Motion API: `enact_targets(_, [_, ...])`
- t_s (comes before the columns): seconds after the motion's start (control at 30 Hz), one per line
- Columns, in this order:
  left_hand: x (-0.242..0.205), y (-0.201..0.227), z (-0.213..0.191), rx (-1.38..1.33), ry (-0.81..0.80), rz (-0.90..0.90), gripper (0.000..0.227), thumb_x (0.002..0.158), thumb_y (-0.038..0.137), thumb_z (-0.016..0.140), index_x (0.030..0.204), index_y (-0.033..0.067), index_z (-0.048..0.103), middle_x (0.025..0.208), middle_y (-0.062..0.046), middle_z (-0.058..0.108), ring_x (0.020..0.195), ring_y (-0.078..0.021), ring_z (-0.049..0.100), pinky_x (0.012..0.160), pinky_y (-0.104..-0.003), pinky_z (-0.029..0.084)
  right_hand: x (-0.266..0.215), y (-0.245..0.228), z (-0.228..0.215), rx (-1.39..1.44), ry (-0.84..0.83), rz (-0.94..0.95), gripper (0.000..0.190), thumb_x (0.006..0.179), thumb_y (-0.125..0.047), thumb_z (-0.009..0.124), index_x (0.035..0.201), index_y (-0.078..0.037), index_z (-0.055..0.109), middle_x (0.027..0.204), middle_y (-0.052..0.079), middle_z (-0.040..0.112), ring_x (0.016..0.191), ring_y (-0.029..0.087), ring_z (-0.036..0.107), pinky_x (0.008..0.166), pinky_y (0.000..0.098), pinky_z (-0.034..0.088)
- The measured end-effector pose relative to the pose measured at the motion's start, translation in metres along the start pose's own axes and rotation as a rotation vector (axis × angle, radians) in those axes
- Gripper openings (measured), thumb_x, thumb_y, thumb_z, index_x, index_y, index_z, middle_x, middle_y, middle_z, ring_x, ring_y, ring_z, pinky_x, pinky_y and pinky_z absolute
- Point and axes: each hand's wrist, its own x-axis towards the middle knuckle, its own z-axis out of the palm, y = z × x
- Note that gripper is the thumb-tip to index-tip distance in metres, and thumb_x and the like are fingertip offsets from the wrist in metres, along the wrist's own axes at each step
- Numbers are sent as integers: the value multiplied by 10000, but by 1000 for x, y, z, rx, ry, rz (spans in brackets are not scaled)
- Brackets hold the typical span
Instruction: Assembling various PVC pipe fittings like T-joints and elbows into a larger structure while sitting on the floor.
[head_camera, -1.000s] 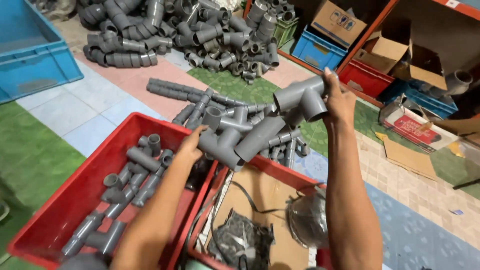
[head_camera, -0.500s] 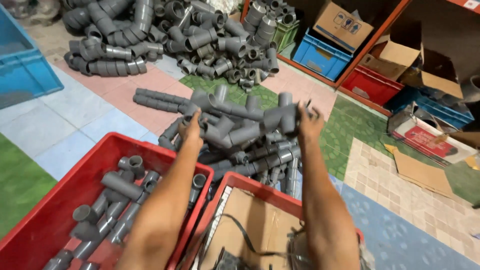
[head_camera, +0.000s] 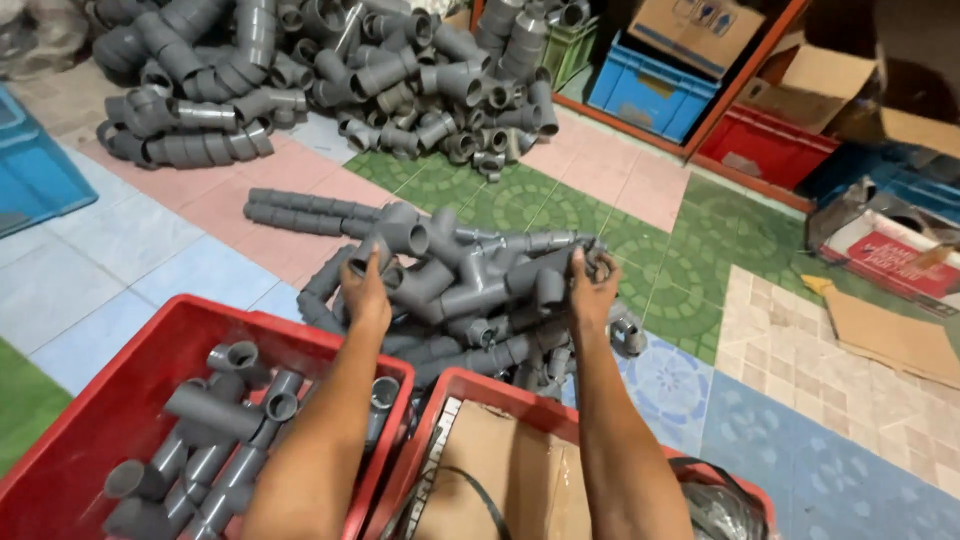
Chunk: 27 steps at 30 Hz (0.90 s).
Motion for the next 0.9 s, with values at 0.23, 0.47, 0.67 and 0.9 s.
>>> enact_targets(0.23, [-1,-35,-17,-4,-128,-313,901,966,333,681,1536,-1,69,1562,-289,139,1480,-432,181,1190,-588,262,-29,21,-39,48,60,401,742,927,-273,741,1482,-62,295,1481,175,449,1259,382,546,958,510,576])
enact_targets(0.47, [44,-160,-61,990,-436,23,853,791,547,684,1375,-42,485,1367,-286,515,1321,-402,474,1100,-479,414,-100,34,-87,-821,-377,249,673,878,-418,659,1450,-110,481,1389,217,560,1261,396,559,1022,519,506])
enact_targets(0.67, [-70,-74,-99,1359,-828,521,550,865,306,685,1304,-7,580,1365,-246,524,1351,-393,434,1086,-504,445,-188,18,-80,-1017,-552,-171,652,874,-565,668,1337,-110,610,1396,195,573,1308,400,518,1138,533,369])
enact_targets(0.9, [-133,-54,-184,1339,-1011,555,450,871,284,619,1246,36,625,1455,-235,483,1382,-398,408,1102,-551,383,-256,-6,-80,-993,-778,-188,701,836,-496,728,1365,-62,578,1470,246,470,1367,435,437,1144,534,389])
